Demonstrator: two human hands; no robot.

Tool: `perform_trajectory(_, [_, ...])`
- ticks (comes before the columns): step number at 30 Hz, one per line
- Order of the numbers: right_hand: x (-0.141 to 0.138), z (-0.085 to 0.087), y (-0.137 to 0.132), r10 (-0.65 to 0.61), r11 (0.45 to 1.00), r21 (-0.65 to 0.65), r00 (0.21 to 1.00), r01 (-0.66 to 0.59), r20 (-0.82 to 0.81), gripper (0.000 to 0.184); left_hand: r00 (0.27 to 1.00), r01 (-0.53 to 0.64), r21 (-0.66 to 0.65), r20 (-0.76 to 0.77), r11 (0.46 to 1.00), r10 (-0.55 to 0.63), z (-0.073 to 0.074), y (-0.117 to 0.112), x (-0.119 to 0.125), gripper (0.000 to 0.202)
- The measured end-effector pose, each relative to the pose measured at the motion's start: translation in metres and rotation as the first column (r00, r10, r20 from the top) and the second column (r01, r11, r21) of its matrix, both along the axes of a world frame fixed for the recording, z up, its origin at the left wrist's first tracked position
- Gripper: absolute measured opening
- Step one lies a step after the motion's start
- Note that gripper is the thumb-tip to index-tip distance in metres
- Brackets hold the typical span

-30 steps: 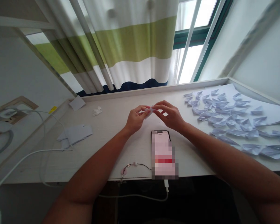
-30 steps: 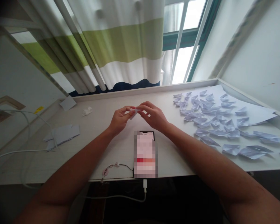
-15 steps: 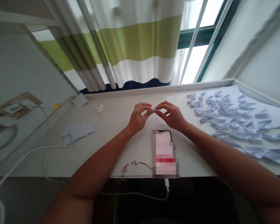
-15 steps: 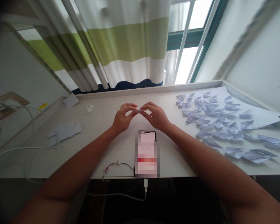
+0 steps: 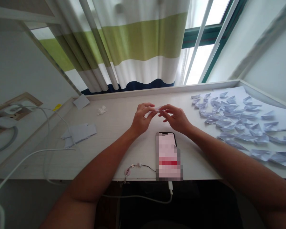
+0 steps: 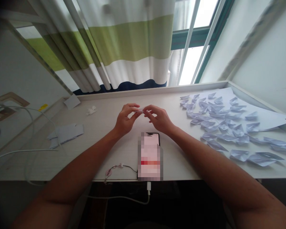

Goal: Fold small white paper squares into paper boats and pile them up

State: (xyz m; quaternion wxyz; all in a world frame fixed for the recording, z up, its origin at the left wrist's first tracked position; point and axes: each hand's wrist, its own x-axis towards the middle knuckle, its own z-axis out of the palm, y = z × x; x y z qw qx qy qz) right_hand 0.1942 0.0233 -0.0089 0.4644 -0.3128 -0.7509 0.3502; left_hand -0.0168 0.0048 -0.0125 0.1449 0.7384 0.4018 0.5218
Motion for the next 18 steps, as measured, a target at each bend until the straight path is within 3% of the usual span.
perform_trajectory(8, [0.0, 0.0, 0.004, -0.003, 0.999, -0.048, 1.0, 0.004, 0.014, 0.038, 0.998, 0.052, 0.048, -0.024, 0.998, -0.051, -0.005, 0.003, -0.001, 0.014])
perform_trajectory(15, [0.001, -0.005, 0.009, -0.011, 1.0, -0.019, 1.0, 0.011, -0.004, 0.031, 0.988, 0.101, -0.239, 0.142, 0.966, -0.068, -0.006, 0.001, 0.004, 0.025])
perform_trajectory(18, [0.0, -0.008, 0.01, -0.006, 1.0, -0.027, 1.0, 0.005, -0.017, 0.028, 0.976, 0.14, -0.3, 0.203, 0.944, -0.08, -0.006, 0.002, 0.005, 0.03])
